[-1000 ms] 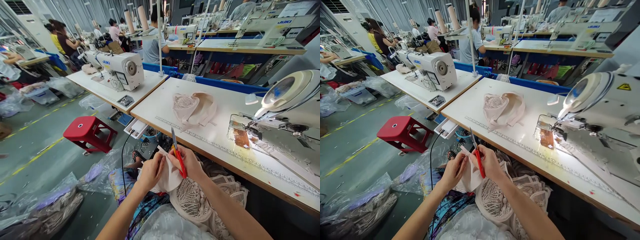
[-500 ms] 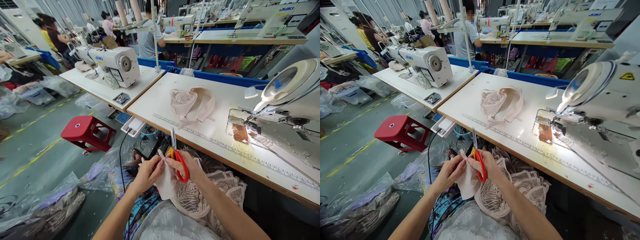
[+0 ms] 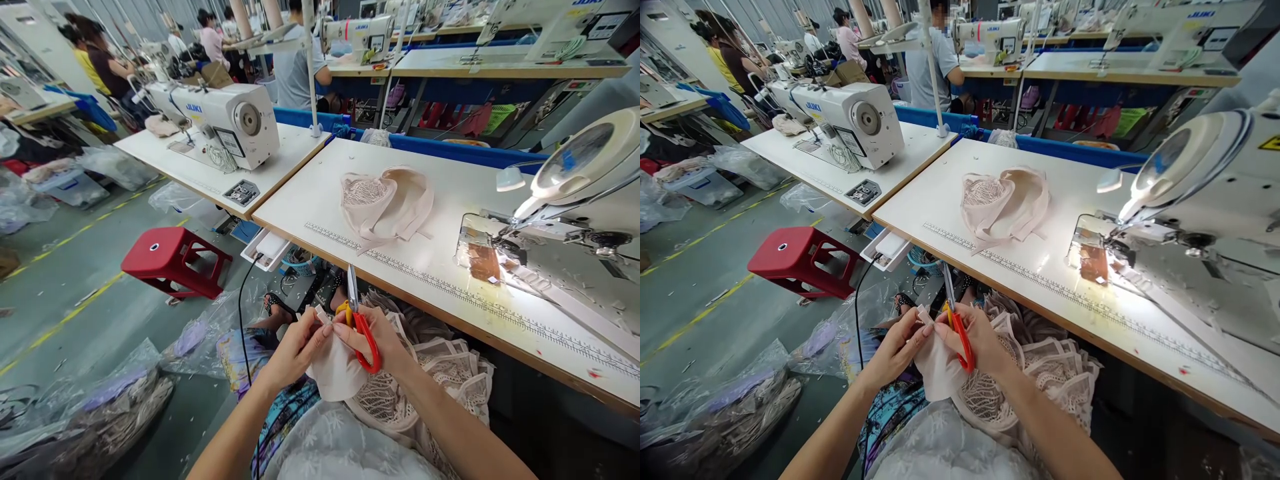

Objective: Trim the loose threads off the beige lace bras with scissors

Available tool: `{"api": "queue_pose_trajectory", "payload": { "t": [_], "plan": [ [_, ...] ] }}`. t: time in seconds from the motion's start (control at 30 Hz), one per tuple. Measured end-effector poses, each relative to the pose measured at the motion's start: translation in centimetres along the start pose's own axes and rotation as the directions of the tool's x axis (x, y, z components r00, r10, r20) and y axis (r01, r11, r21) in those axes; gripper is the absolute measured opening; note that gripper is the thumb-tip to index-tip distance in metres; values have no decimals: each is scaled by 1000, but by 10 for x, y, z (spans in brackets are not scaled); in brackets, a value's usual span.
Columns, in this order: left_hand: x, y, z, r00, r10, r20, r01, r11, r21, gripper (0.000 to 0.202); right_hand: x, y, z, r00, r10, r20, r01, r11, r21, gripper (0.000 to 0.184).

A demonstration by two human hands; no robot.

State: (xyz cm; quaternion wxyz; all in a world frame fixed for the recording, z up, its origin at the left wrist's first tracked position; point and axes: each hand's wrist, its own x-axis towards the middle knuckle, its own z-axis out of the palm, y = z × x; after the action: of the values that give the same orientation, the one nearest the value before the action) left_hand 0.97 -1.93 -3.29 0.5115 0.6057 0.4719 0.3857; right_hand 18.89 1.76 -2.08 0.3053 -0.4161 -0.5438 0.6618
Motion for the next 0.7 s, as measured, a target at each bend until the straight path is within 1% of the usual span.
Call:
{"api": "queue_pose_trajectory", "payload": {
  "t": [0.07, 0.13, 0.23, 0.33, 0.4, 0.47, 0.53, 0.63, 0.7],
  "plan": [
    [1, 1, 0, 999, 37, 1, -37, 999, -10, 34, -2, -1, 1, 1000, -8, 1, 8, 1000, -27, 28],
    [0, 2, 1, 997, 65, -33, -66, 998, -8, 33, -4, -5, 0, 999, -33, 4, 34, 998, -54, 27],
    [-5, 1, 3, 986, 81, -145, -81, 997, 2, 30, -9, -12, -6, 995, -97, 18, 98, 990, -99, 23],
    [-14, -1, 2, 962, 116, -247, -121, 993, -4, 26, -15, -15, -15, 985, -163, 57, 169, 979, -112, 18],
    [-19, -1, 2, 945, 148, -291, -153, 988, 6, 24, -18, -14, -20, 984, -147, 97, 155, 984, -82, 14],
    [-22, -2, 1, 932, 181, -315, -181, 983, 29, 21, -19, -12, -22, 986, -101, 132, 108, 993, -50, 12],
    [-25, -1, 0, 921, 202, -333, -198, 979, 45, 19, -19, -10, -22, 987, -69, 145, 73, 997, -21, 14],
    [-27, -1, 0, 914, 205, -350, -194, 979, 68, 19, -17, -9, -21, 988, -71, 138, 68, 997, 25, 20],
    [-28, -1, 1, 914, 197, -355, -175, 980, 94, 19, -18, -10, -19, 991, -87, 101, 84, 996, 31, 21]
  ]
}}
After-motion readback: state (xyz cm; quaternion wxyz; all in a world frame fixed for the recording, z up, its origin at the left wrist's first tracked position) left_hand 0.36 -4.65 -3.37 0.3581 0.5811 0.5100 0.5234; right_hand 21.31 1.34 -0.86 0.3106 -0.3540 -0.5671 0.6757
